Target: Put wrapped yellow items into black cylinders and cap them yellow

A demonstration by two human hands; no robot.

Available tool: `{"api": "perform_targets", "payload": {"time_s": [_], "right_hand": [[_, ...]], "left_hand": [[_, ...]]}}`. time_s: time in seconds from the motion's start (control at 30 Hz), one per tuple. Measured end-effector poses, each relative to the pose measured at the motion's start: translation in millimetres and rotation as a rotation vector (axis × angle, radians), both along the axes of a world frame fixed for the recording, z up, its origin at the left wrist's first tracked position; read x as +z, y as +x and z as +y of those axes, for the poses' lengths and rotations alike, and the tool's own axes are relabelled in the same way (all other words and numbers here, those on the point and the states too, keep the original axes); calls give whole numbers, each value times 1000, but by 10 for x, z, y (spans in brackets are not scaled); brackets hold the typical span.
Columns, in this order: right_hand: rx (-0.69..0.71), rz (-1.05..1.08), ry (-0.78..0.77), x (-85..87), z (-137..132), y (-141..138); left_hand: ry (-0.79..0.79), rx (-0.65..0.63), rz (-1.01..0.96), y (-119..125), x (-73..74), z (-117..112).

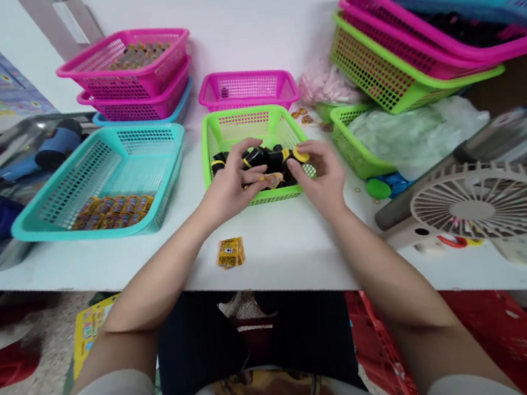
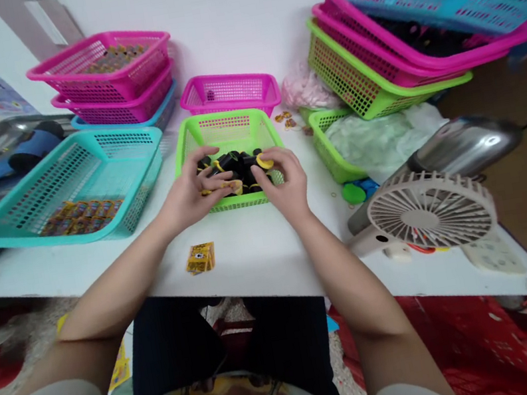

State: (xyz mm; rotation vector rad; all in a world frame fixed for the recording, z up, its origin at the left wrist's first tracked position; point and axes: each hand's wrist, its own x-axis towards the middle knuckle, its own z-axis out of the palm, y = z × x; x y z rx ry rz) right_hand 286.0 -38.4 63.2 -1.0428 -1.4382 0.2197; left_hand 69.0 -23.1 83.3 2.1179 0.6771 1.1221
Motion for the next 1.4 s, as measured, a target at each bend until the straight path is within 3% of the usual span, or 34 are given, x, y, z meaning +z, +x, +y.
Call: {"api": "perform_targets", "payload": {"time_s": [0.13, 0.33, 0.47, 0.67, 0.97, 1.13, 1.4], "right_hand": [[128, 244, 28, 91, -69, -29], [352, 265, 11, 155, -304, -232], [375, 269, 38, 157, -355, -276], [339, 283, 10, 161, -319, -267], [320, 330, -11, 128, -324, -313], [325, 395, -70, 97, -307, -300], [298, 453, -183, 98, -287, -275]], "left_hand": [[115, -85, 96, -47, -165, -21], [331, -57, 154, -135, -218, -82], [463, -6, 208, -170, -223, -100], [405, -100, 211, -194, -117, -191], [129, -71, 28, -129, -61, -290], [163, 70, 196, -173, -2, -334], [282, 28, 194, -172, -120, -250]]}}
